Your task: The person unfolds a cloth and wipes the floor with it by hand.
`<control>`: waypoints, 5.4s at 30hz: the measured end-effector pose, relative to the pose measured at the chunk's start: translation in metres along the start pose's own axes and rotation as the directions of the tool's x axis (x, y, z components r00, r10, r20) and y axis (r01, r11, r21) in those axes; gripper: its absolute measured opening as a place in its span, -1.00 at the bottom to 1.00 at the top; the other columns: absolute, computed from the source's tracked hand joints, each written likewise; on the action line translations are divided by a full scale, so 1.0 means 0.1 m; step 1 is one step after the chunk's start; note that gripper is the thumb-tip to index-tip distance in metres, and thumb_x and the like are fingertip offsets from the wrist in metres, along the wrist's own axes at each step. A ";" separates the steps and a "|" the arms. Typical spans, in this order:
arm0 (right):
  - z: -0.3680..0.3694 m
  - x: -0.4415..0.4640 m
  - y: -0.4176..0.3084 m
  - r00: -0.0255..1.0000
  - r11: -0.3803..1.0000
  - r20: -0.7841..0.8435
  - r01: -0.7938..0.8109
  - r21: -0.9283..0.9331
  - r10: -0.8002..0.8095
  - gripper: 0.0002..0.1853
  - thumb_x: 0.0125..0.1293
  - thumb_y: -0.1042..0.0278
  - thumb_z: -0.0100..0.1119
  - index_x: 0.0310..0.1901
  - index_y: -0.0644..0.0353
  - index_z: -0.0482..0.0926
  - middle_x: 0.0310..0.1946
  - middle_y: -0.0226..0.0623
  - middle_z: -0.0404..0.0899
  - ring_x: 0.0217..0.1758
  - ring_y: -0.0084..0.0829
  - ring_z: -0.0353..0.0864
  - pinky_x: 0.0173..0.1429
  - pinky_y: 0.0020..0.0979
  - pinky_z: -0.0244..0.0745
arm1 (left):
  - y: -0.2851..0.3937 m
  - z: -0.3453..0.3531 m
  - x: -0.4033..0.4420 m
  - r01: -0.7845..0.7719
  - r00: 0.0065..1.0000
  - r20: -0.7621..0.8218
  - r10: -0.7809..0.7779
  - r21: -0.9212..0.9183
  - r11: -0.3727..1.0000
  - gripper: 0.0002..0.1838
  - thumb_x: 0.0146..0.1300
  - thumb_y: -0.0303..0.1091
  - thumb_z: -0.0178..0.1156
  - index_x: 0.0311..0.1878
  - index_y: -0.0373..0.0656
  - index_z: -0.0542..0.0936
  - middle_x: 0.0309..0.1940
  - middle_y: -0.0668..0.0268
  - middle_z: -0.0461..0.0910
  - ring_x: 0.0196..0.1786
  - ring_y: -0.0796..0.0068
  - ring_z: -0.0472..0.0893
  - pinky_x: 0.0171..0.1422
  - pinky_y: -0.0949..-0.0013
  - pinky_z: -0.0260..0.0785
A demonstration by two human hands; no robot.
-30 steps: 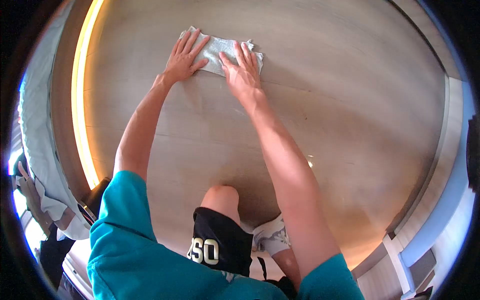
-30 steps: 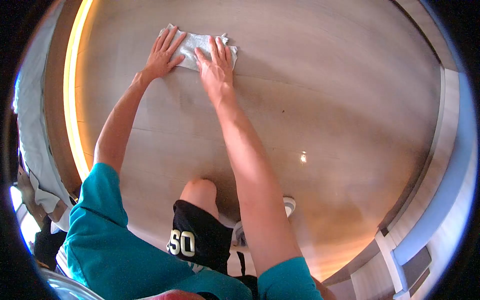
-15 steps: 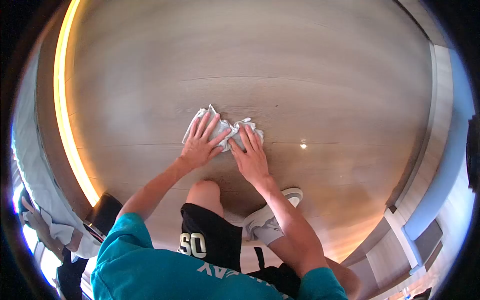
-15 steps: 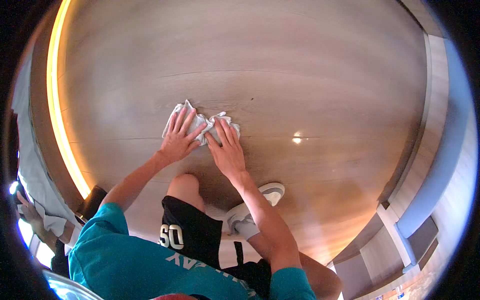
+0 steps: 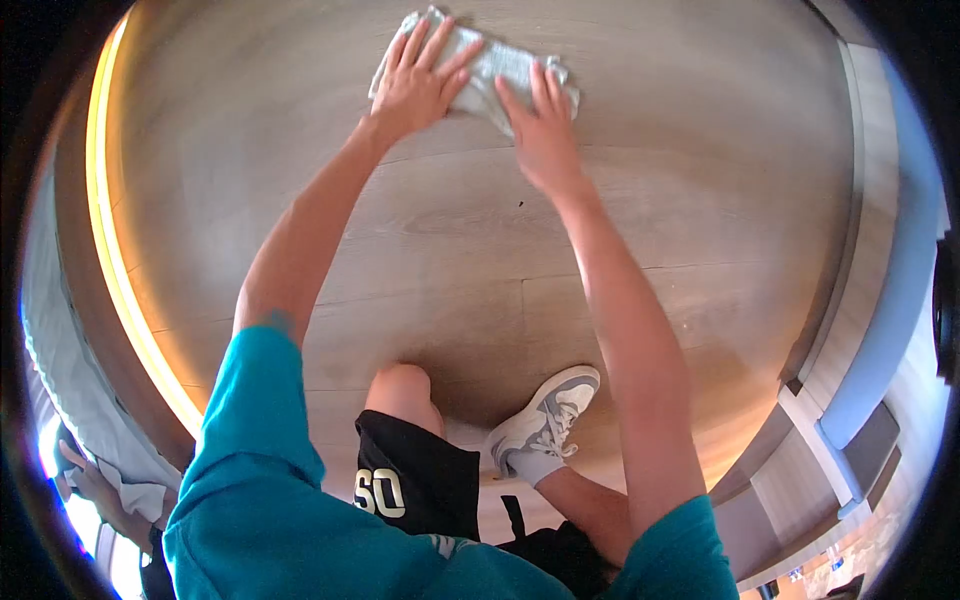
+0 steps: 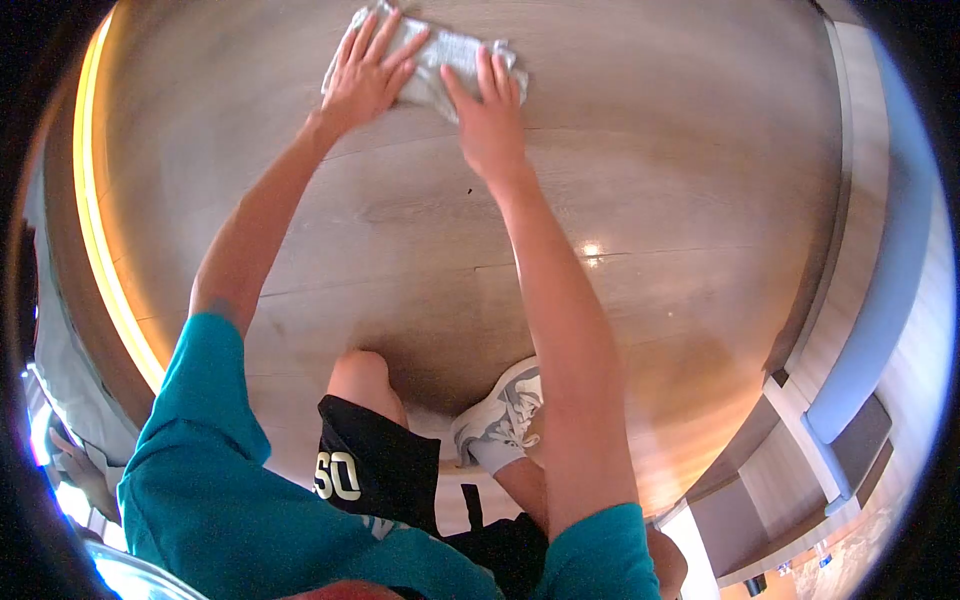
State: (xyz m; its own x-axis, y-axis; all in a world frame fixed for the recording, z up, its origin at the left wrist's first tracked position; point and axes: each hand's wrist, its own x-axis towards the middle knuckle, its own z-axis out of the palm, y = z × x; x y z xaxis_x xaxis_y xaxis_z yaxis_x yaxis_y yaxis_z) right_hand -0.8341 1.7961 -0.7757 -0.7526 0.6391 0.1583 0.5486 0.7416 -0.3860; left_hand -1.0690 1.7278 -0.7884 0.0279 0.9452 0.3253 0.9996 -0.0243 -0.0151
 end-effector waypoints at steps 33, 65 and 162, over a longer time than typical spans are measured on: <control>0.88 -0.03 -2.38 0.970 0.985 0.195 0.127 0.116 -0.148 -0.15 0.60 0.00 0.04 0.74 0.07 -0.09 0.75 0.17 -0.32 0.82 0.13 -0.37 0.71 0.40 -0.48 | -0.50 -1.31 -2.23 0.442 0.851 0.344 -0.397 -0.060 0.895 -0.10 0.53 0.22 -0.08 0.70 -0.23 0.12 0.75 0.13 0.02 0.79 0.05 -0.09 0.84 0.02 -0.30; 0.44 1.80 0.03 0.990 0.979 0.106 0.114 -0.172 -0.097 -0.37 0.64 -0.21 -0.13 0.65 -0.34 0.22 0.75 -0.18 -0.08 0.81 -0.10 -0.17 0.72 0.36 -0.24 | -1.36 0.22 0.75 0.104 0.992 -0.061 -0.109 -0.075 0.992 -0.04 0.36 0.19 0.17 0.61 -0.34 0.26 0.64 -0.03 0.24 0.72 -0.10 0.09 0.82 -0.08 -0.20; 0.99 -0.95 -3.63 0.843 0.935 0.404 0.313 0.167 -0.354 -0.42 0.66 -0.06 -0.07 0.65 -0.38 0.27 0.75 -0.21 -0.03 0.81 -0.20 -0.08 0.79 0.12 -0.21 | -0.99 -1.89 -4.29 0.435 0.854 0.374 -0.362 -0.128 0.892 -0.20 0.57 0.15 -0.01 0.69 -0.14 0.20 0.75 0.08 0.00 0.77 -0.09 -0.07 0.79 -0.19 -0.27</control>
State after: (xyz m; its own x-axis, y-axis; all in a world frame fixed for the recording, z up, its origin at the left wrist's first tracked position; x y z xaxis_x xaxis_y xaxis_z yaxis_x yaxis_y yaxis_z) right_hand -0.9981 1.4461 -0.7405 -0.9762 0.1940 -0.0971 0.2169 0.8593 -0.4631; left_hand -1.1791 1.2635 -0.7479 -0.3409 0.9375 -0.0703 0.9041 0.3474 0.2488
